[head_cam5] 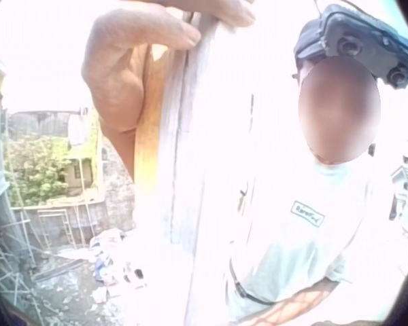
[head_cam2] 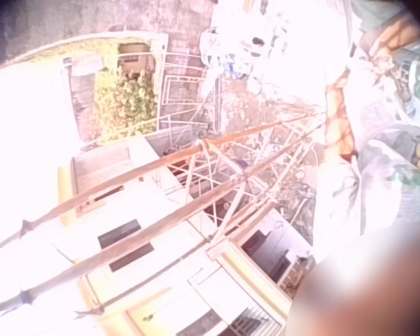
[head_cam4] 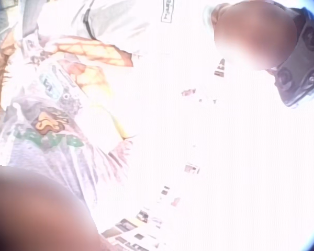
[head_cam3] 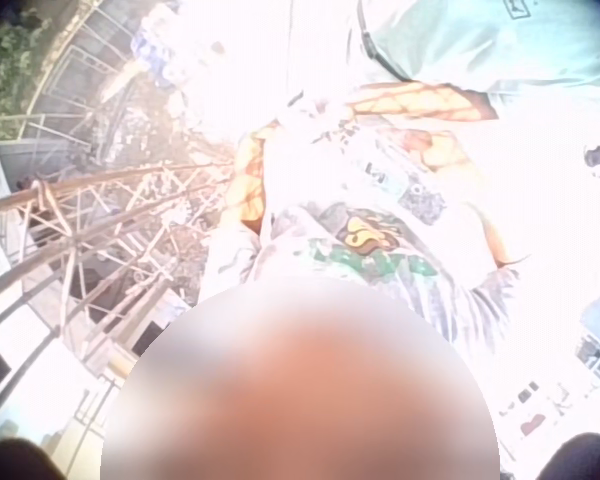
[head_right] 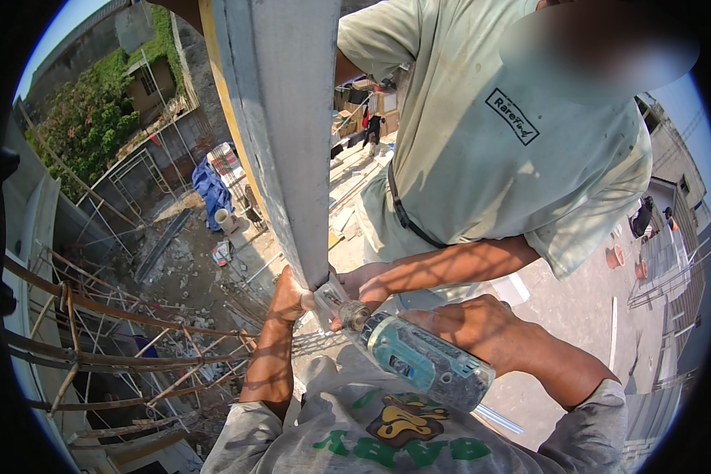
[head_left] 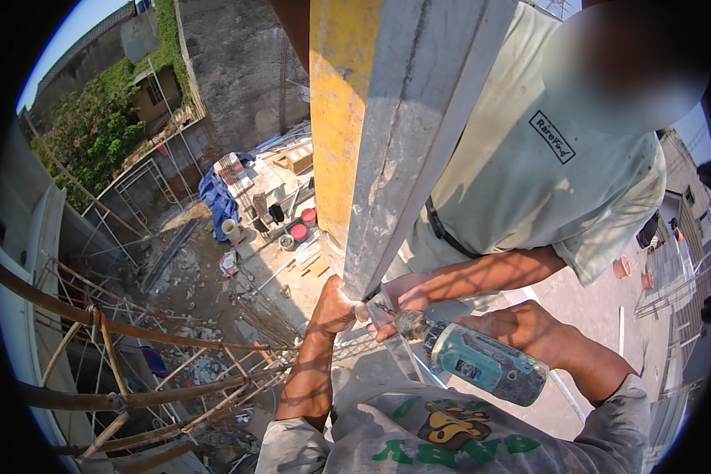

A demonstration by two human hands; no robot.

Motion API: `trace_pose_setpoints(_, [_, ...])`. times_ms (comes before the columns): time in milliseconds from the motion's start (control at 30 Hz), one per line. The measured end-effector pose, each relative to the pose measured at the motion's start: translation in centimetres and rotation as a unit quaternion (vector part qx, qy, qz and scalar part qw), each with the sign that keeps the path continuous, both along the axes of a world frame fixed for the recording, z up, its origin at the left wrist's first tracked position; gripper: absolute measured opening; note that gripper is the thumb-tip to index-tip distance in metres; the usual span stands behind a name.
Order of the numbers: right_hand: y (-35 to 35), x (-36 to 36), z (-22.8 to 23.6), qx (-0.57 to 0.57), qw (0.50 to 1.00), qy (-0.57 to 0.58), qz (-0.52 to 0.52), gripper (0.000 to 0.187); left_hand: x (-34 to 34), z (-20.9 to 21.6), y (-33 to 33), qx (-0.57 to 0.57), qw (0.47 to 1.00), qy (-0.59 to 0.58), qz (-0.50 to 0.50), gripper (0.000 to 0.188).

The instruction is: The person uses a cordless drill to fasten screws into metal profiles and then hammers nails into the same profiles. The person handles multiple metal pieces, aligns them, and secures them with screws and nails on a rooftop construction site.

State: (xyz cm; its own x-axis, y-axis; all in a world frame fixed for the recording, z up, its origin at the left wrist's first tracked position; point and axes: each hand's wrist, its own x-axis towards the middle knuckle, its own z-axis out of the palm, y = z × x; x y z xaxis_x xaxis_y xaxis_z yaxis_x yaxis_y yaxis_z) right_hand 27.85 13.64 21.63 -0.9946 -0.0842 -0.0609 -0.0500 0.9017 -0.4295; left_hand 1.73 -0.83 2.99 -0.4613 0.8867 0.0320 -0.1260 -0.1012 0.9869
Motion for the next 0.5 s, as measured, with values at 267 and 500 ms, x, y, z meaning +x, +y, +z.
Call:
trace_pose_setpoints(267, [0.12,-0.1,-0.32,0.019,1.0,0.012,0.006,0.076,-0.09,-0.42,-0.08,0.003,1.0,-0.001,0.005,0.06])
trace_pose_setpoints(500, [-0.39,-0.1,0.32,0.021,1.0,-0.009,0.003,0.077,0.21,-0.65,-0.1,0.041,0.999,-0.019,0.012,0.057])
